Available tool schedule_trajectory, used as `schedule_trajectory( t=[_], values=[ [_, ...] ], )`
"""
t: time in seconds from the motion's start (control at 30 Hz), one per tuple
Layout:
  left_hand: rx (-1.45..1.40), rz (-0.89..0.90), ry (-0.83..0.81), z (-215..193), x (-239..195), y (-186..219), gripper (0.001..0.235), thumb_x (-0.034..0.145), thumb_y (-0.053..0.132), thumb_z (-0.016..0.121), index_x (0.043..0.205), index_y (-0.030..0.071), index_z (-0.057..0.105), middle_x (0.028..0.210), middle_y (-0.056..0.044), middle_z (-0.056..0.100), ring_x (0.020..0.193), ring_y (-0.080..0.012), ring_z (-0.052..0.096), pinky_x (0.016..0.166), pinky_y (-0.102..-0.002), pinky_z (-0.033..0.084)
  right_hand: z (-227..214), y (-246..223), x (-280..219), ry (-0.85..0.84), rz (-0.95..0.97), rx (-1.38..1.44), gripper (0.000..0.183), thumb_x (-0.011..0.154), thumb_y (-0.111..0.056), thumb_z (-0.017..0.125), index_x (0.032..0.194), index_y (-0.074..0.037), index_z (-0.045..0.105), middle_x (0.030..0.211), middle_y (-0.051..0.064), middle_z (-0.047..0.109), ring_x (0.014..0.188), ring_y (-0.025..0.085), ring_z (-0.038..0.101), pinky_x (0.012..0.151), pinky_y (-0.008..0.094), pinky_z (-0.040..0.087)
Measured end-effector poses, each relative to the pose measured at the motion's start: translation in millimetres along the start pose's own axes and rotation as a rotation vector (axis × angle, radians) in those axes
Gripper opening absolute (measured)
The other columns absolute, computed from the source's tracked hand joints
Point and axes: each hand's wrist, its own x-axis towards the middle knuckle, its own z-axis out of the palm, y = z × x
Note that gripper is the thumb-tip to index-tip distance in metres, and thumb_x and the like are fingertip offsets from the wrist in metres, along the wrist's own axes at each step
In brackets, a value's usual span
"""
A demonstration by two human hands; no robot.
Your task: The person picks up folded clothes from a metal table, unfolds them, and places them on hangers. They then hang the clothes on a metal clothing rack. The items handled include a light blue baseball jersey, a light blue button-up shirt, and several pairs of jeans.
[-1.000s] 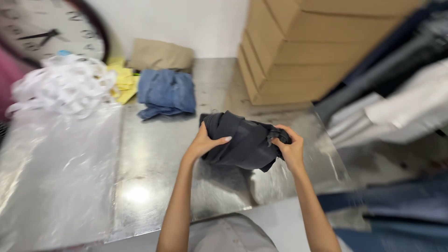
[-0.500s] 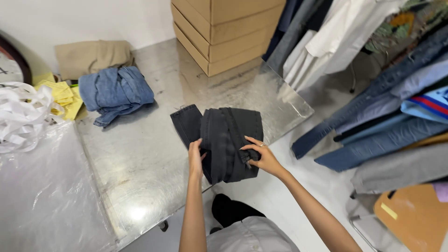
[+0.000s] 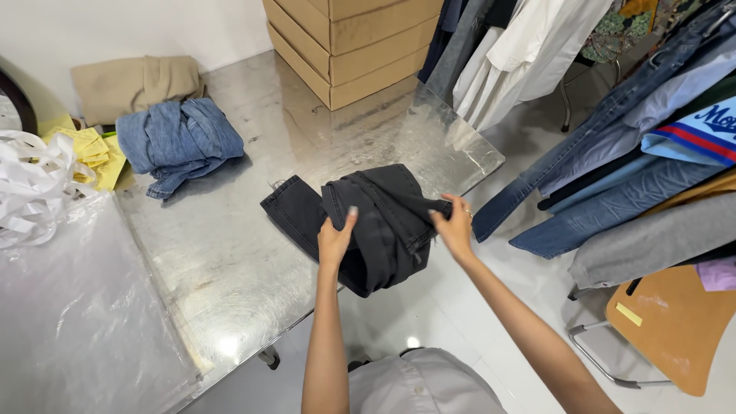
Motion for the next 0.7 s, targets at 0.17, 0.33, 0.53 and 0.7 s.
schedule_trajectory(
  t=[0.17, 0.33, 0.53, 0.7],
  values=[
    [-0.133, -0.027, 0.120, 4, -1, -10, 0.084, 0.096, 0.074, 0.046, 0.145, 0.007, 0.057, 0.148, -0.019, 0.046, 0.138, -0.0406, 0.044, 0.115, -0.048, 0.039, 10, -89, -55, -0.035, -0.506, -0.260, 0.081, 0.076, -0.048, 0.084, 0.146, -0.028, 0.049, 0.164, 0.021, 0.011, 0.149, 0.049, 0.004, 0.111, 0.074, -0.003],
    [-0.281, -0.052, 0.015, 1, -5, 12, 0.065, 0.098, 0.061, 0.057, 0.147, 0.019, 0.057, 0.149, -0.019, 0.047, 0.142, -0.0399, 0.042, 0.118, -0.045, 0.038, 44, -109, -66, -0.391, -0.861, -0.582, 0.102, 0.072, -0.043, 0.087, 0.157, -0.027, 0.033, 0.169, 0.017, 0.008, 0.154, 0.043, 0.000, 0.114, 0.072, 0.001],
    [-0.082, 0.039, 0.138, 27, 26, -15, 0.051, 0.104, 0.047, 0.051, 0.145, 0.019, 0.060, 0.143, -0.017, 0.054, 0.133, -0.0384, 0.054, 0.107, -0.050, 0.048, 60, -126, -81, -0.652, -0.621, -0.437, 0.120, 0.068, -0.039, 0.083, 0.163, -0.018, 0.014, 0.167, 0.022, -0.016, 0.151, 0.049, -0.017, 0.115, 0.070, -0.009],
    [0.071, 0.247, 0.198, 30, 29, 15, 0.055, 0.107, 0.048, 0.045, 0.139, 0.008, 0.062, 0.141, -0.023, 0.054, 0.127, -0.0415, 0.059, 0.102, -0.054, 0.050, 18, -108, -44, -0.332, -0.475, -0.584, 0.128, 0.063, -0.023, 0.095, 0.163, -0.035, 0.016, 0.164, 0.030, 0.002, 0.150, 0.056, 0.002, 0.113, 0.072, 0.014]
  ],
)
